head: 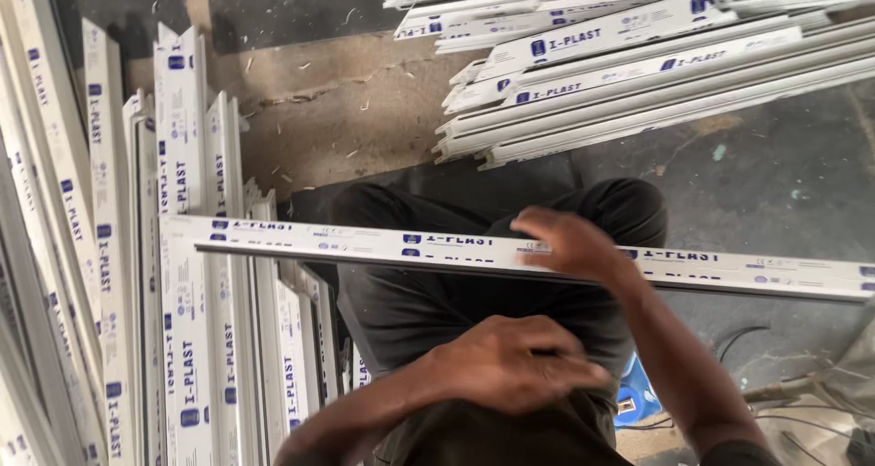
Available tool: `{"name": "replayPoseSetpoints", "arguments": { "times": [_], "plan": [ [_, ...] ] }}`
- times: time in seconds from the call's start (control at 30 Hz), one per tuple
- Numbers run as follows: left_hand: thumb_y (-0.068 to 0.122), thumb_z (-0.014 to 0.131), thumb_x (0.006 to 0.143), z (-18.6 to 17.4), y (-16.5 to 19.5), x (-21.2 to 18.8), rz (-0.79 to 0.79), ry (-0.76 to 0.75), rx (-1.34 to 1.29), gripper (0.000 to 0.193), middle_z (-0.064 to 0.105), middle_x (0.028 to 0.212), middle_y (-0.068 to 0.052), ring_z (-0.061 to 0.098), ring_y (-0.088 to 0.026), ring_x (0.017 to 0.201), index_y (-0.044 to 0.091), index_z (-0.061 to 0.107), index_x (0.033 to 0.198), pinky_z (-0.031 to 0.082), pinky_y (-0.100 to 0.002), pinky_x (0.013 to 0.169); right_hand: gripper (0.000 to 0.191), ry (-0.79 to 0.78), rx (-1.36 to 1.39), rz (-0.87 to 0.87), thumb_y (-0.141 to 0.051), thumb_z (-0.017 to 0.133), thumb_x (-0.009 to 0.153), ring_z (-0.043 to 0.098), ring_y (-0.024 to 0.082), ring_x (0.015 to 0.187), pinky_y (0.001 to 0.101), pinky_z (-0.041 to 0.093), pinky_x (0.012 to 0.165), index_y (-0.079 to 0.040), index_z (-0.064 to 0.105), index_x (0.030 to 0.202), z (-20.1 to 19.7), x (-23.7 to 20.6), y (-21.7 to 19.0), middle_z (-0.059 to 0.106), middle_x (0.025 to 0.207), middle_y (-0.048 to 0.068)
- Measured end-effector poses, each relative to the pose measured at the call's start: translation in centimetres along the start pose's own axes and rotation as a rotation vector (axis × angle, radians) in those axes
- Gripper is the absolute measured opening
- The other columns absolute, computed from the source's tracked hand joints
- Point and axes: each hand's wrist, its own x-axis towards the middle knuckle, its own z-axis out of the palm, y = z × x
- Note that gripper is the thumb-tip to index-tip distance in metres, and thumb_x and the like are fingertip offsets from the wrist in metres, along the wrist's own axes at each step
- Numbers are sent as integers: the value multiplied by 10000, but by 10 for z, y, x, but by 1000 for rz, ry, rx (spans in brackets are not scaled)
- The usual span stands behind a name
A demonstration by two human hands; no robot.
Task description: The person sits on the floor and measures white plastic profiles using a tape measure, then marks them with a pen. They handle the profiles one at a time, measure, mark, and place them into a stack.
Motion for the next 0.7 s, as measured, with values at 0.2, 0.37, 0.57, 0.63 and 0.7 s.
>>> {"name": "replayPoseSetpoints", "arguments": {
  "times": [0.2,0.37,0.57,0.63,0.7],
  "plan": [
    [132,747,946,11,36,51,159,119,-191,342,693,1064,-75,713,-215,975,107,724,1286,622,-318,761,420,114,-158,-20,-291,699,925,654,364,1134,463,527,924,-50,650,1265,-27,59,49,673,1289,130],
    [150,748,943,32,36,57,150,217,-250,340,694,1069,-76,712,-218,981,107,722,1278,617,-323,772,379,-46,-121,74,-294,716,916,679,359,1073,451,544,898,-60,690,1214,49,100,84,713,1187,146],
    [171,750,939,44,9,68,126,251,-253,338,695,1074,-79,710,-221,988,105,720,1269,611,-329,785,356,18,94,169,-252,730,891,744,260,966,390,586,823,-54,706,1185,47,95,112,755,1097,139],
    [179,750,937,48,1,71,112,261,-254,338,696,1076,-79,709,-222,990,105,720,1266,609,-331,789,341,20,104,144,-239,735,892,749,241,956,379,594,814,-51,709,1175,45,95,111,759,1097,137],
    [186,751,936,50,-5,75,98,264,-260,338,696,1077,-80,708,-223,993,105,719,1263,607,-333,793,328,1,123,191,-245,732,903,753,238,942,377,591,814,-65,720,1177,42,97,108,770,1054,136]
  ]
}}
